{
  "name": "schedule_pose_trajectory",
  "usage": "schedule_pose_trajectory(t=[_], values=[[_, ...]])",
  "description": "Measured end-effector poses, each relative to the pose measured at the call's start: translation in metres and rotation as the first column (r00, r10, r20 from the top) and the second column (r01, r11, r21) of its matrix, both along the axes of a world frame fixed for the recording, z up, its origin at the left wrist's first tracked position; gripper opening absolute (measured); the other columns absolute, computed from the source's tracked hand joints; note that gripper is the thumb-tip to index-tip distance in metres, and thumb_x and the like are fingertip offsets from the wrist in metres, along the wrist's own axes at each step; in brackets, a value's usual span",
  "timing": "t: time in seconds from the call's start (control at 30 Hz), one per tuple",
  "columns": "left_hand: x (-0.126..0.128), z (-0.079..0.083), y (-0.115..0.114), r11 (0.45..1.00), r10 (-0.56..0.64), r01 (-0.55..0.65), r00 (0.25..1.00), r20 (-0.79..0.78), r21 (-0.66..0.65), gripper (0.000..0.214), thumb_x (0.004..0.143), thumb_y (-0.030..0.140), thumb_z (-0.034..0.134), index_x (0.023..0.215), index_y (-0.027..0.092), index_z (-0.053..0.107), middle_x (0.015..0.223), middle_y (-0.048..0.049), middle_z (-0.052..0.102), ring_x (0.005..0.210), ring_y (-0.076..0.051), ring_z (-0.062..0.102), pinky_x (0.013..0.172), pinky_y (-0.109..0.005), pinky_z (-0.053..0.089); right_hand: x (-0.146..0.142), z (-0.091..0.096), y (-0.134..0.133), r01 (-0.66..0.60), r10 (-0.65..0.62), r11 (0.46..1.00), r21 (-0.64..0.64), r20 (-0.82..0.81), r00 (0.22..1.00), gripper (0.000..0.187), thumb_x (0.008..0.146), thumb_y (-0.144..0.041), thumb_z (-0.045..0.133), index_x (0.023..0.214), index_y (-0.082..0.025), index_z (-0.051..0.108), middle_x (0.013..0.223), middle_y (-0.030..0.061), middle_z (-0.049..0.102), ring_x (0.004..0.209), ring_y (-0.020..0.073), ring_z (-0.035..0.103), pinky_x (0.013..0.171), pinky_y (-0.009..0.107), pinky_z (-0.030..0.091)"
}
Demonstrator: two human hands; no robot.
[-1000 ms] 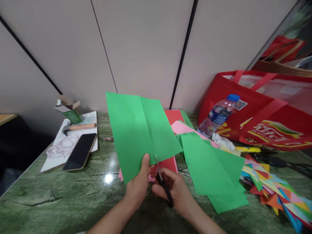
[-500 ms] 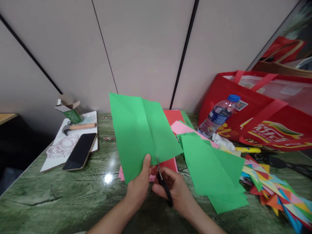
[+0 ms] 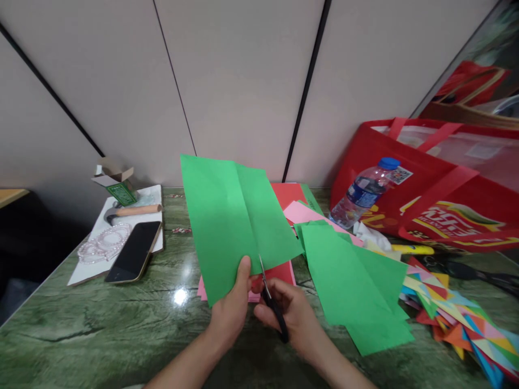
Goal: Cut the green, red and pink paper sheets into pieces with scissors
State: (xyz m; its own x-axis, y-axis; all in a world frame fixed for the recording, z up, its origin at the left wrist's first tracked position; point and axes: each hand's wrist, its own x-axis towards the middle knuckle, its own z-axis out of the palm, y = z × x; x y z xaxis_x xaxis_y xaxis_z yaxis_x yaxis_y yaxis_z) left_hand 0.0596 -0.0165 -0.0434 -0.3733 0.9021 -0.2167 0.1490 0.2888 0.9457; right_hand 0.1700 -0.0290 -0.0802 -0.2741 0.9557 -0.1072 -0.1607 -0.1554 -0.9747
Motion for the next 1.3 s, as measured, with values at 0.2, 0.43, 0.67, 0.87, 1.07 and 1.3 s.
schedule_pose_trajectory(t=[0.2, 0.43, 0.67, 0.87, 1.07, 1.3], values=[[0.001, -0.005, 0.001, 1.000, 0.012, -0.011, 0.999, 0.033, -0.024, 0.042, 0.073, 0.054, 0.050, 0.075, 0.018, 0.070, 0.093, -0.0097, 0.071, 0.093, -0.027, 0.062, 0.092, -0.039, 0.040, -0.002, -0.001, -0.001, 0.015, -0.016, 0.999, -0.052, -0.028, 0.999, 0.040, 0.050, -0.044, 0.078, 0.069, -0.018, 0.054, 0.053, -0.0056, 0.047, 0.047, 0.0093, 0.039, 0.045, 0.022, 0.031], [-0.001, -0.007, 0.000, 0.999, 0.000, 0.002, 0.999, 0.054, -0.044, 0.042, 0.073, 0.055, 0.049, 0.076, 0.019, 0.071, 0.086, -0.0100, 0.073, 0.086, -0.027, 0.064, 0.087, -0.039, 0.043, -0.002, -0.001, -0.001, 0.005, -0.011, 0.997, -0.083, -0.070, 0.998, 0.040, 0.050, -0.042, 0.078, 0.070, -0.017, 0.054, 0.052, -0.0059, 0.048, 0.042, 0.0076, 0.040, 0.041, 0.020, 0.033], [0.000, -0.005, 0.000, 0.998, -0.028, 0.033, 0.996, 0.090, -0.057, 0.044, 0.074, 0.056, 0.048, 0.069, 0.020, 0.071, 0.083, -0.0086, 0.073, 0.082, -0.027, 0.065, 0.086, -0.040, 0.042, -0.002, -0.002, -0.001, 0.029, -0.032, 0.998, -0.064, -0.052, 0.998, 0.036, 0.052, -0.039, 0.078, 0.069, -0.017, 0.054, 0.049, -0.0069, 0.048, 0.041, 0.0072, 0.040, 0.040, 0.019, 0.034], [0.001, -0.007, 0.001, 0.998, -0.024, 0.031, 0.992, 0.123, -0.055, 0.046, 0.072, 0.058, 0.049, 0.072, 0.019, 0.072, 0.080, -0.0093, 0.073, 0.081, -0.027, 0.066, 0.088, -0.040, 0.041, -0.001, -0.001, -0.001, 0.021, -0.022, 0.998, -0.065, -0.019, 1.000, 0.034, 0.054, -0.039, 0.077, 0.068, -0.017, 0.054, 0.048, -0.0073, 0.048, 0.038, 0.0069, 0.040, 0.037, 0.019, 0.034], [0.002, -0.011, 0.001, 0.999, 0.030, -0.025, 0.990, 0.134, -0.035, 0.045, 0.071, 0.058, 0.051, 0.074, 0.019, 0.072, 0.083, -0.0081, 0.073, 0.092, -0.028, 0.063, 0.097, -0.041, 0.035, -0.001, -0.002, -0.002, 0.018, -0.020, 0.996, -0.084, -0.021, 1.000, 0.034, 0.054, -0.035, 0.078, 0.070, -0.016, 0.056, 0.048, -0.0076, 0.048, 0.038, 0.0062, 0.042, 0.037, 0.018, 0.034], [0.003, -0.023, -0.005, 1.000, 0.008, -0.016, 0.942, 0.336, 0.021, 0.035, 0.069, 0.048, 0.061, 0.090, 0.021, 0.069, 0.110, -0.0077, 0.065, 0.113, -0.027, 0.051, 0.105, -0.042, 0.023, 0.001, -0.004, 0.001, 0.056, -0.057, 0.998, -0.011, -0.139, 0.989, 0.045, 0.052, -0.031, 0.080, 0.086, -0.017, 0.054, 0.070, 0.0011, 0.064, 0.064, 0.0154, 0.059, 0.057, 0.024, 0.045]])
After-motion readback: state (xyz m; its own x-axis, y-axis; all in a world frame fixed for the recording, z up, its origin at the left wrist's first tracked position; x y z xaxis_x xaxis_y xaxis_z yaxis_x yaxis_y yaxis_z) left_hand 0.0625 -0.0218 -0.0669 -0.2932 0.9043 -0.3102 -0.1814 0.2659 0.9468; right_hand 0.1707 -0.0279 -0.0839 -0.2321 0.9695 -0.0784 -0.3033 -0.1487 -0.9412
